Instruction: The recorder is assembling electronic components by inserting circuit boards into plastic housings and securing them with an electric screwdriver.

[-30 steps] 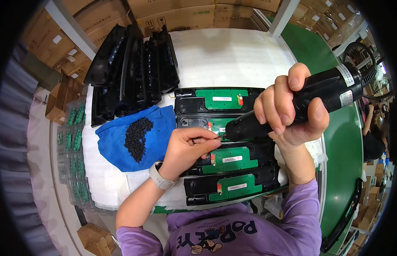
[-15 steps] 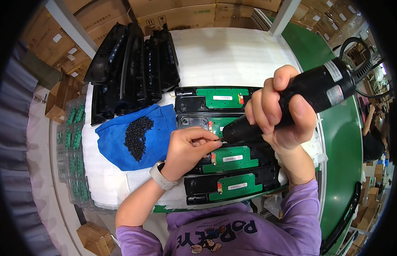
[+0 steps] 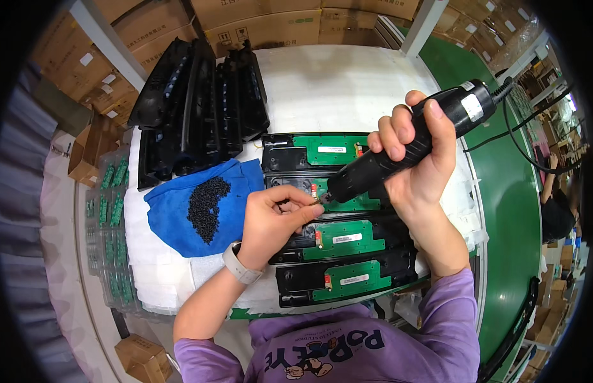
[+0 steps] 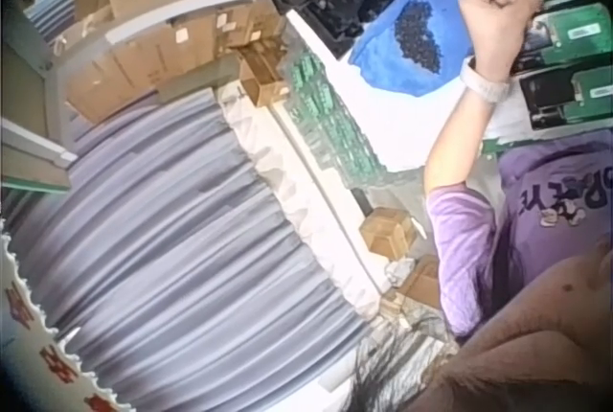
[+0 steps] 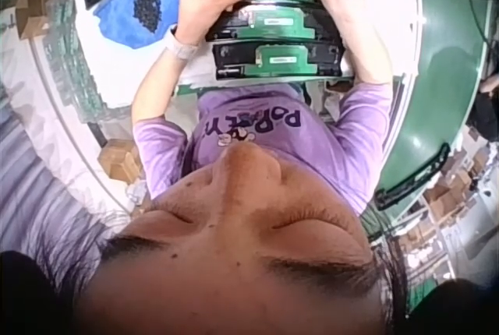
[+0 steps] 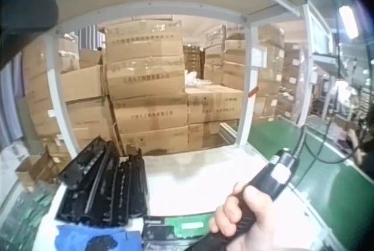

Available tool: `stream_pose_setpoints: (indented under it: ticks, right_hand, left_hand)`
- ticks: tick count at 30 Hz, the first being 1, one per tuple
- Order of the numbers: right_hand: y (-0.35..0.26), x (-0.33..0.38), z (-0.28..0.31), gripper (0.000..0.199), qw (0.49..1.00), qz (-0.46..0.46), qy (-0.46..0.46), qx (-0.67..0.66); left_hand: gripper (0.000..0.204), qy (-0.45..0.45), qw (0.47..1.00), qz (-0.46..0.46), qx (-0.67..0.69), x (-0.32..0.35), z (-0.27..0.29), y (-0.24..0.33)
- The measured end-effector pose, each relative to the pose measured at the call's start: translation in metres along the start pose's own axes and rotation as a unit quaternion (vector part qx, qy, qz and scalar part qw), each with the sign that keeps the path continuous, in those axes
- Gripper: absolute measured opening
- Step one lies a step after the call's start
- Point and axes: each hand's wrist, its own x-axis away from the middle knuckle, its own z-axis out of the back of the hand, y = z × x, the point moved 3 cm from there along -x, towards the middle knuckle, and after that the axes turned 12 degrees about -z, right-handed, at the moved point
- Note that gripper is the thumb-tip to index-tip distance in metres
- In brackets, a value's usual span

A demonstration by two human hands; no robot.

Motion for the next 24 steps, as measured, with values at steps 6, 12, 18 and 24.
stream_pose_setpoints:
  ticks: [6, 12, 18, 24]
  right_hand:
    - [0.002, 0.001, 0.002, 0.028, 0.965, 0.008, -0.258, 0.049]
    - [0.017, 0.016, -0.005, 0.027, 0.922, -0.087, -0.317, 0.205]
    - [0.023, 0.02, -0.008, 0.026, 0.91, -0.099, -0.298, 0.27]
    - [0.029, 0.023, -0.022, 0.022, 0.861, 0.011, -0.39, 0.327]
  left_hand:
    - [0.016, 0.068, 0.992, -0.032, 0.102, -0.013, 0.02, 0.001]
    - [0.021, 0.089, 0.982, -0.01, 0.168, -0.021, 0.03, -0.013]
    - [0.02, 0.076, 0.986, 0.009, 0.148, -0.022, 0.027, -0.018]
    - [0.019, 0.053, 0.991, 0.012, 0.119, -0.02, 0.026, -0.025]
